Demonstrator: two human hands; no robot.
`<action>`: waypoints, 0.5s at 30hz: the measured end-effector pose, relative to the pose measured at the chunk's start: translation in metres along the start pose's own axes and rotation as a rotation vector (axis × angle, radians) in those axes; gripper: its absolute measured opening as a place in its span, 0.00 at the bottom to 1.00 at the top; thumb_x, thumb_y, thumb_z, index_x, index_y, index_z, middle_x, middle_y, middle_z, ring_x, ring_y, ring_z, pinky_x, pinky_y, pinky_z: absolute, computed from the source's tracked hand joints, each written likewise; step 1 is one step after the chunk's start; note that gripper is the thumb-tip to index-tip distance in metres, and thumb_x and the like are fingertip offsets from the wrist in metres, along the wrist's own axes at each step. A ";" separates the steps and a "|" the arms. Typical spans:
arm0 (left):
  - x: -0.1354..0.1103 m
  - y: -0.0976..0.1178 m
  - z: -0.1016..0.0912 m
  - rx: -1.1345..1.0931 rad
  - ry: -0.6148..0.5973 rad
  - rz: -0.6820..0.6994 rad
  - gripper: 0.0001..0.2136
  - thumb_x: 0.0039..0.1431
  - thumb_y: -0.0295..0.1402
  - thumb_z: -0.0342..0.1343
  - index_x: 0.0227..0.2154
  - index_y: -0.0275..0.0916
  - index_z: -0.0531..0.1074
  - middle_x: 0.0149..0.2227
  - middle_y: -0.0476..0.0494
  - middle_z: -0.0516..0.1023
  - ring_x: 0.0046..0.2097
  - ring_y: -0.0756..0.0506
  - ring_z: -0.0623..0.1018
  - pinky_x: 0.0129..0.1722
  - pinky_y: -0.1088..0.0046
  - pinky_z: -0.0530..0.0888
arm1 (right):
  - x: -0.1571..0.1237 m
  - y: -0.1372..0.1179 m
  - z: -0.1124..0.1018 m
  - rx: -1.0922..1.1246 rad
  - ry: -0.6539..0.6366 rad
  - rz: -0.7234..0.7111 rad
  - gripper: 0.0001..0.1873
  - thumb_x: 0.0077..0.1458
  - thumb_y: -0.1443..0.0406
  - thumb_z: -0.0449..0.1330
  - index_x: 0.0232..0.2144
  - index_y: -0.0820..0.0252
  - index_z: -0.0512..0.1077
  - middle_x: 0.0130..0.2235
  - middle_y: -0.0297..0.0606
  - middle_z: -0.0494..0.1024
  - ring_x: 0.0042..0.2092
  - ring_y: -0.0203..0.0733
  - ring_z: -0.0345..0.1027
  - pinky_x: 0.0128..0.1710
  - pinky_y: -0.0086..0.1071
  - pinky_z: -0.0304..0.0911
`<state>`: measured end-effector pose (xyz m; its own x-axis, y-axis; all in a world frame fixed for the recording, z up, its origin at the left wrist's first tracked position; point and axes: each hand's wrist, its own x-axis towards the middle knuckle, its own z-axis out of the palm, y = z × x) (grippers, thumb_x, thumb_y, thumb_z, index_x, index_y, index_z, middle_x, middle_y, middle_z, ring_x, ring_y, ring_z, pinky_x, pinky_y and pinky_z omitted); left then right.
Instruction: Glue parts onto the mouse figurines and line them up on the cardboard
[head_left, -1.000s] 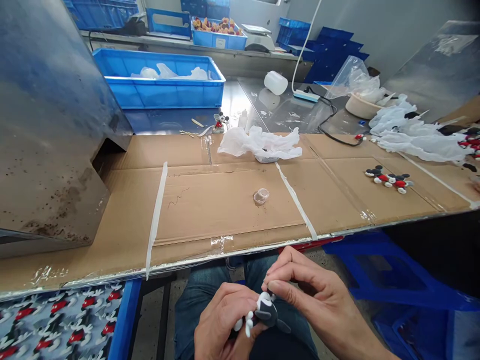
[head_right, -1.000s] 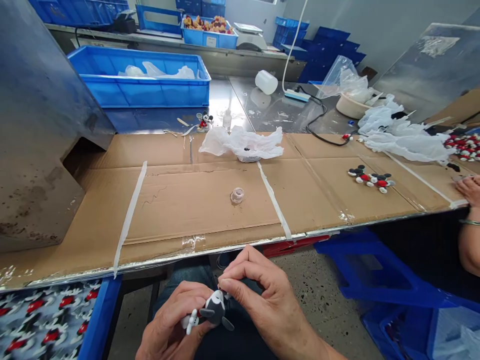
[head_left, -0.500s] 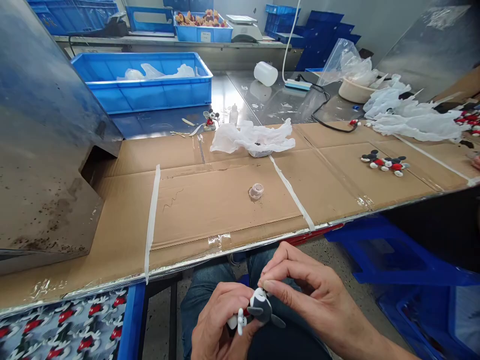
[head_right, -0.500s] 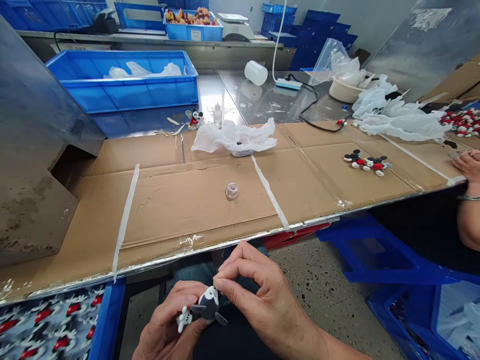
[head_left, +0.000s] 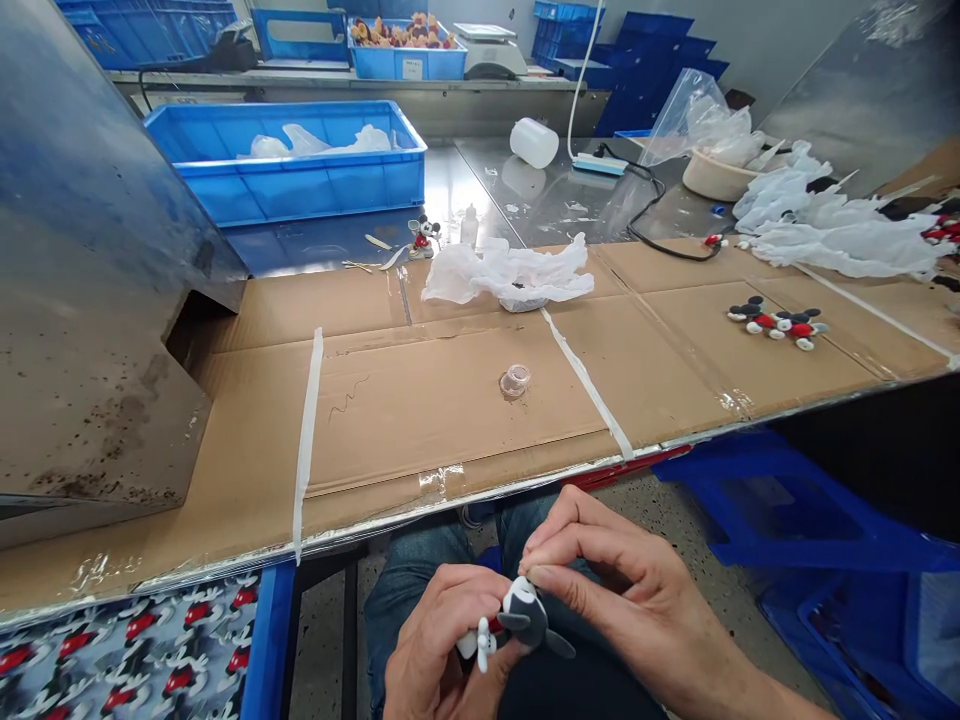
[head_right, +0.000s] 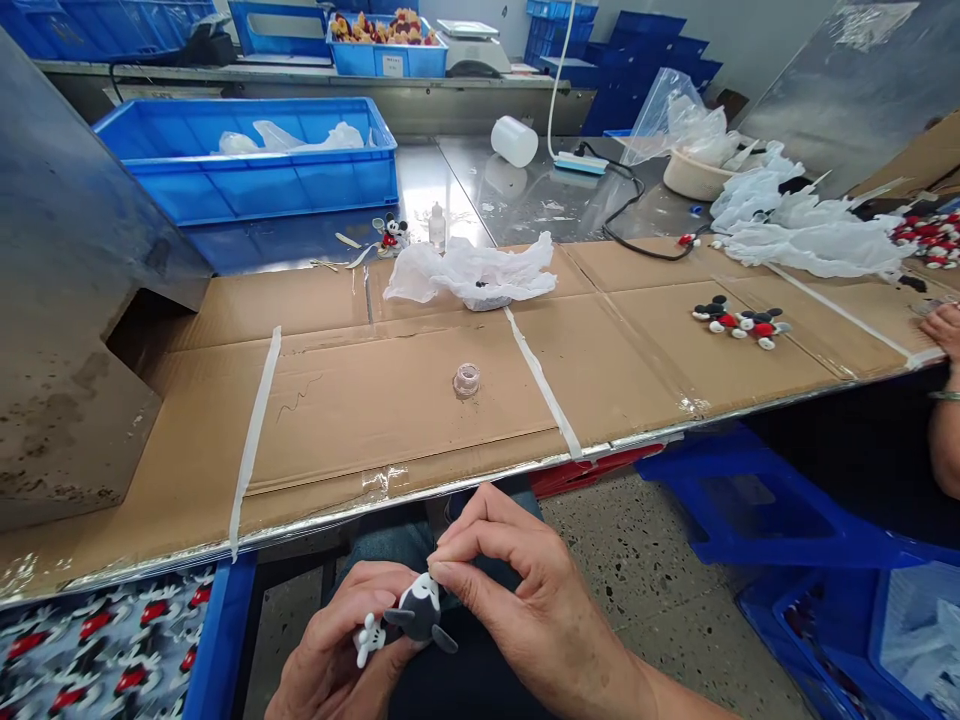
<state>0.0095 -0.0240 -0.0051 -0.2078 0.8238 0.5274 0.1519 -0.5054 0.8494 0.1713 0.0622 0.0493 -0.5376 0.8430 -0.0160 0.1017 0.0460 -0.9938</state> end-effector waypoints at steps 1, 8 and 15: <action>0.000 0.001 0.000 -0.005 0.000 -0.006 0.21 0.55 0.20 0.65 0.50 0.39 0.71 0.38 0.45 0.81 0.39 0.45 0.81 0.36 0.69 0.81 | -0.001 0.000 0.001 0.003 0.004 0.000 0.10 0.63 0.68 0.63 0.29 0.55 0.80 0.34 0.33 0.74 0.37 0.37 0.69 0.37 0.27 0.63; 0.000 0.009 0.003 0.066 -0.004 0.010 0.18 0.56 0.21 0.64 0.48 0.38 0.72 0.35 0.42 0.82 0.37 0.43 0.80 0.35 0.66 0.81 | -0.009 0.001 0.003 -0.006 0.009 -0.064 0.10 0.65 0.68 0.61 0.31 0.56 0.79 0.34 0.34 0.74 0.36 0.37 0.70 0.37 0.28 0.65; 0.002 0.008 0.000 0.029 0.005 -0.010 0.18 0.56 0.21 0.65 0.49 0.39 0.72 0.35 0.43 0.81 0.38 0.44 0.81 0.36 0.68 0.81 | -0.007 0.002 -0.002 0.037 -0.026 -0.036 0.14 0.69 0.57 0.59 0.36 0.52 0.83 0.35 0.36 0.76 0.38 0.39 0.72 0.39 0.28 0.66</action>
<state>0.0101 -0.0259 0.0027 -0.2144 0.8274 0.5191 0.1780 -0.4895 0.8536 0.1773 0.0571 0.0476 -0.5620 0.8270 0.0178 0.0507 0.0559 -0.9972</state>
